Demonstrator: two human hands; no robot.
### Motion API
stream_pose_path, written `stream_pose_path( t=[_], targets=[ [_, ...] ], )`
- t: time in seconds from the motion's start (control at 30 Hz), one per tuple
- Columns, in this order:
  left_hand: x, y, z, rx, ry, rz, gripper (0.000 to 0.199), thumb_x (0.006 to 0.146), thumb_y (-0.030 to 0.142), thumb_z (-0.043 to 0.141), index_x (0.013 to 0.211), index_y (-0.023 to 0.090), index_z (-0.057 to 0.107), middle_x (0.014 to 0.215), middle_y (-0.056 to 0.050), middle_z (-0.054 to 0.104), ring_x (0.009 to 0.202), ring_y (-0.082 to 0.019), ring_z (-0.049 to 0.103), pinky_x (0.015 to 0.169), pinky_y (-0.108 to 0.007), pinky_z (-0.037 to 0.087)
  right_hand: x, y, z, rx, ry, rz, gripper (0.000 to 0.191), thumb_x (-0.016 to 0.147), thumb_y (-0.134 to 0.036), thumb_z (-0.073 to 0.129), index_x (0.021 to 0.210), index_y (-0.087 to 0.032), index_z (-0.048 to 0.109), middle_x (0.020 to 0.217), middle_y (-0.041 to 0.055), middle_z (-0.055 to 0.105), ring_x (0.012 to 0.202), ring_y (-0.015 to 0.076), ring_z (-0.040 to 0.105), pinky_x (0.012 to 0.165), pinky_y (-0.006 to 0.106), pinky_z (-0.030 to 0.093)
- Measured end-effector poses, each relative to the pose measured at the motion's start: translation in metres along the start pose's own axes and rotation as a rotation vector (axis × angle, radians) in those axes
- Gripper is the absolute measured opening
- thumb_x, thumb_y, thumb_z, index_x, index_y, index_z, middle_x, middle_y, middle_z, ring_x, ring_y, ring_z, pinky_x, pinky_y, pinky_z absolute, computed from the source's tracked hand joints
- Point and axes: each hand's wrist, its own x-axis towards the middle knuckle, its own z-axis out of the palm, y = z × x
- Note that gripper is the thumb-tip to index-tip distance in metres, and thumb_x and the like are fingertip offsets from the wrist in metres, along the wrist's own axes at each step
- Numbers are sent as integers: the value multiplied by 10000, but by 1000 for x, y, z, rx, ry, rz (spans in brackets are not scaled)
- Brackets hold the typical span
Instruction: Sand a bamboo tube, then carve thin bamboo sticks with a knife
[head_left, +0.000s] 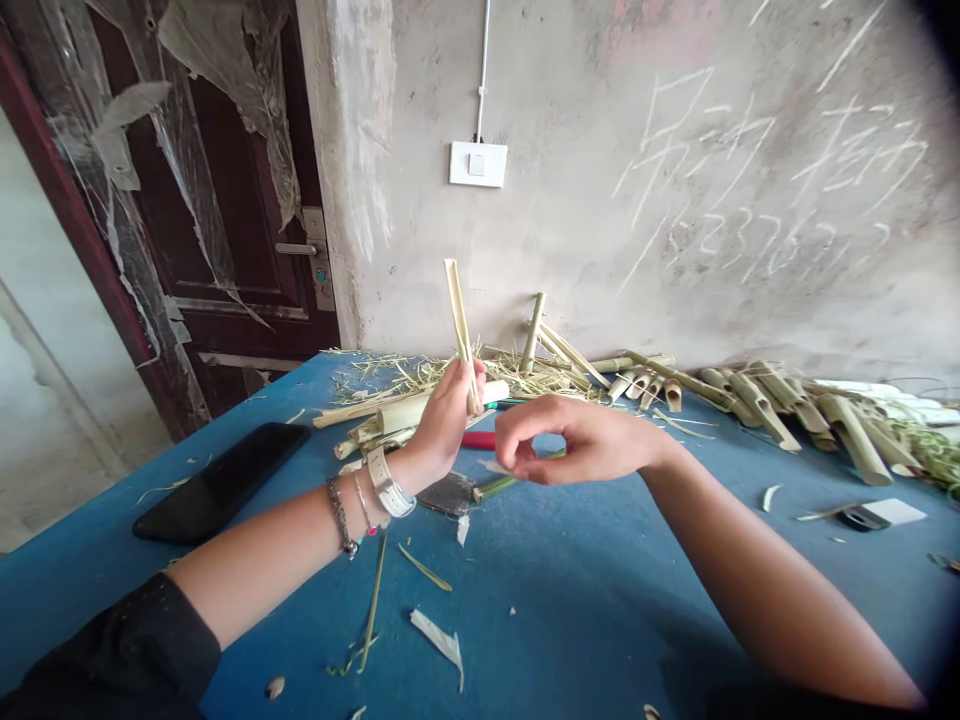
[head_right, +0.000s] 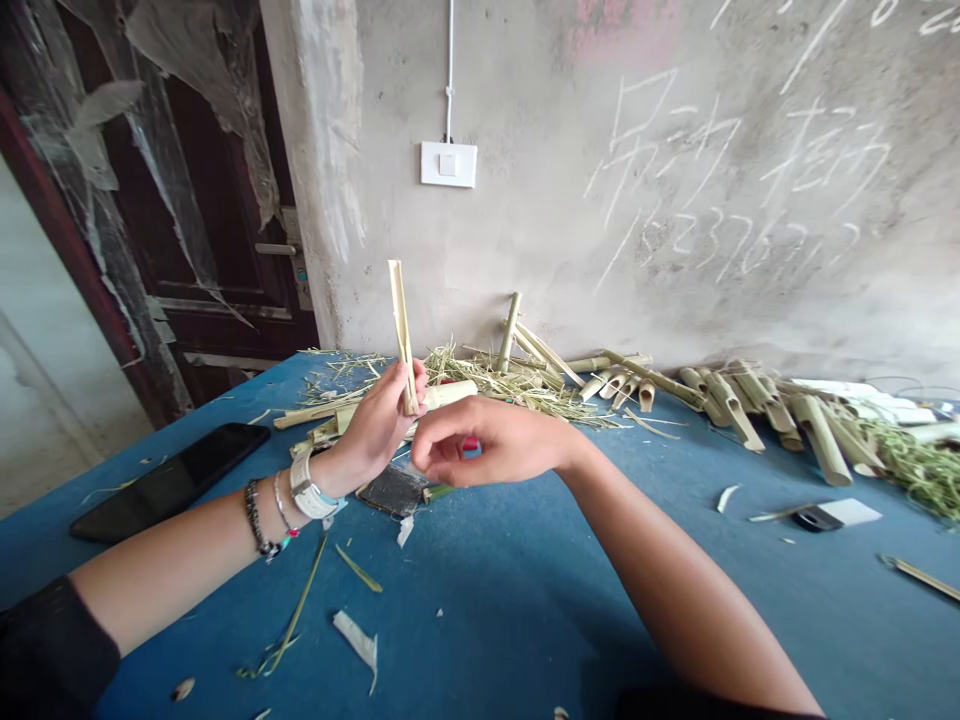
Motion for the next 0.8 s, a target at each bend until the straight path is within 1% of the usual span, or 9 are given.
stream_pose_path(
  t=[0.07,0.13,0.27,0.37,0.5,0.57,0.63,0.7,0.8],
  targets=[
    [1,-3,-1,5,-18,-14,265,905,408,369,809,194,490,684,26,395,576,-88,360,569,-190,353,-2,-5,-1,66,-84,5,73,826,-161,512,831,-153,584,763,3,592,655,76,518,635,211,428],
    [0,-7,-2,16,-54,-32,266,903,414,368,831,195,500,693,22,400,599,-94,379,582,-197,358,-4,-4,-3,-2,-72,51,84,827,-163,514,838,-154,597,765,5,602,646,80,523,629,214,431],
    [-8,-13,1,131,-97,-3,254,894,404,387,897,188,521,806,-13,467,763,-129,455,699,-236,398,-10,16,-10,-487,239,371,190,794,-75,471,816,-165,636,775,30,621,688,128,538,639,264,414],
    [-16,-15,3,247,-204,-8,259,906,402,349,909,191,498,815,-15,471,768,-137,463,720,-256,405,-15,32,-18,-617,493,519,229,785,-72,449,860,-168,643,837,52,644,728,155,567,665,287,420],
    [-27,-16,7,341,-356,-7,252,922,382,307,933,194,474,833,-17,470,768,-132,456,759,-271,396,-21,35,-26,-434,879,438,211,833,-242,470,999,-180,584,829,33,627,638,122,577,615,259,444],
    [-30,-18,7,355,-413,-35,252,923,383,299,941,196,468,834,-20,465,767,-134,451,743,-271,399,-23,29,-28,-314,994,342,277,832,-292,485,1082,-182,529,878,36,607,641,112,580,598,246,460],
    [-32,-21,8,375,-462,-58,252,924,386,298,933,198,466,835,-24,464,771,-138,449,717,-267,399,-24,24,-29,-245,1035,255,354,806,-301,527,1138,-185,488,967,51,587,697,114,588,622,240,481],
    [-32,-23,7,410,-501,-56,247,926,381,298,923,199,466,850,-29,470,776,-139,447,706,-264,394,-24,20,-30,-254,1042,227,379,771,-282,571,1130,-186,498,1011,57,579,739,118,593,669,245,496],
    [-32,-26,7,460,-537,-44,251,927,387,294,908,202,463,865,-35,484,766,-140,447,683,-263,389,-23,19,-30,-311,1073,293,224,759,-251,571,972,-180,577,876,33,621,698,117,601,673,251,499]
  ],
)
